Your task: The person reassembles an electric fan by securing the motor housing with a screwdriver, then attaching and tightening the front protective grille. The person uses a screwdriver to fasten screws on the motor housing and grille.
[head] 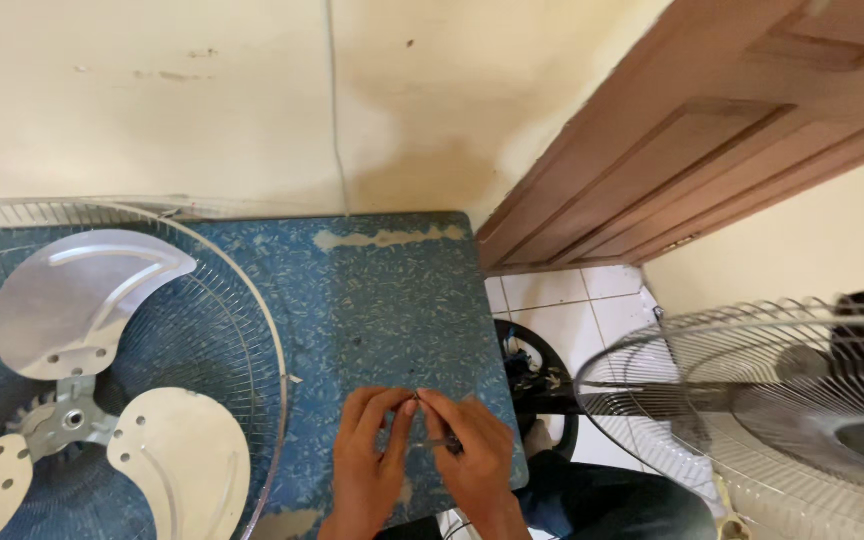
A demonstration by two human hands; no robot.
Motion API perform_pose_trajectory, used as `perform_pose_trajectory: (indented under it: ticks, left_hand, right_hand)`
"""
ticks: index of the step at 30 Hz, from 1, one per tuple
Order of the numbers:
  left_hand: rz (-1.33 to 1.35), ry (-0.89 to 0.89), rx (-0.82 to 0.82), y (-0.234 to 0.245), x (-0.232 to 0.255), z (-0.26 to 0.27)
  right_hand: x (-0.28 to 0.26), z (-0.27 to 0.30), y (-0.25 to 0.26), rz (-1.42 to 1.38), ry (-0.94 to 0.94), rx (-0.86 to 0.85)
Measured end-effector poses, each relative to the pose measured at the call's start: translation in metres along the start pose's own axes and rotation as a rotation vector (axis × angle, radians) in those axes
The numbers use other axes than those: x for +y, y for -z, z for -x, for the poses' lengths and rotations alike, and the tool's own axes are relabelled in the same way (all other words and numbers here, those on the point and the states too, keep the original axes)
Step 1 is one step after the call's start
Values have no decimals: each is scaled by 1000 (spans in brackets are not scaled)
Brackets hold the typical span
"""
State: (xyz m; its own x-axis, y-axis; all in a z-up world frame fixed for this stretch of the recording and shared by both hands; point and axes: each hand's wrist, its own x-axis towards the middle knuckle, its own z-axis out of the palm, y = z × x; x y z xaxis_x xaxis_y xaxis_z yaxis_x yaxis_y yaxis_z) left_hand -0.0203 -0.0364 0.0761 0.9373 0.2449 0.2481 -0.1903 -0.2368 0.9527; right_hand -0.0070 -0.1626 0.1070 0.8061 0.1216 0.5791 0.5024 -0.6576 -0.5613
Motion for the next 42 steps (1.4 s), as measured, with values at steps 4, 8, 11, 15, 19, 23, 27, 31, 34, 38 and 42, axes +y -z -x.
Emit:
perform_pose_trajectory:
  ticks: [4, 8, 11, 15, 19, 23, 27, 31, 34, 38, 42]
  left_hand:
    - [-4, -48, -27, -11, 24, 12]
    - [99, -85, -174, -29, 45, 20]
    - [178, -116, -293, -46, 58, 25]
    - [246, -196, -432, -71, 78, 27]
    - [308, -288, -531, -94, 101, 29]
    - [354, -258, -672, -114, 130, 29]
    - [245, -519, -573, -131, 157, 28]
    - [27, -969, -392, -157, 179, 11]
    - [-155, -1230, -275, -179, 196, -9]
    - [-336, -1443, -73, -205, 221, -32]
    - [-536, -1552, -21, -214, 238, -49]
  right_hand:
    - [-9, 12, 34, -21, -121, 61]
    - [-7, 26, 75, -111, -188, 131]
    - [-6, 40, 105, -120, -293, 178]
    - [-3, 54, 139, -119, -380, 269]
    - [-3, 66, 166, -152, -616, 371]
    - [0, 69, 191, -105, -469, 500]
    - [3, 69, 216, -24, -479, 588]
    - [5, 63, 243, 108, -500, 681]
    - [12, 54, 263, 143, -445, 744]
    - [26, 37, 282, 211, -351, 808]
    - [46, 20, 298, 257, -249, 826]
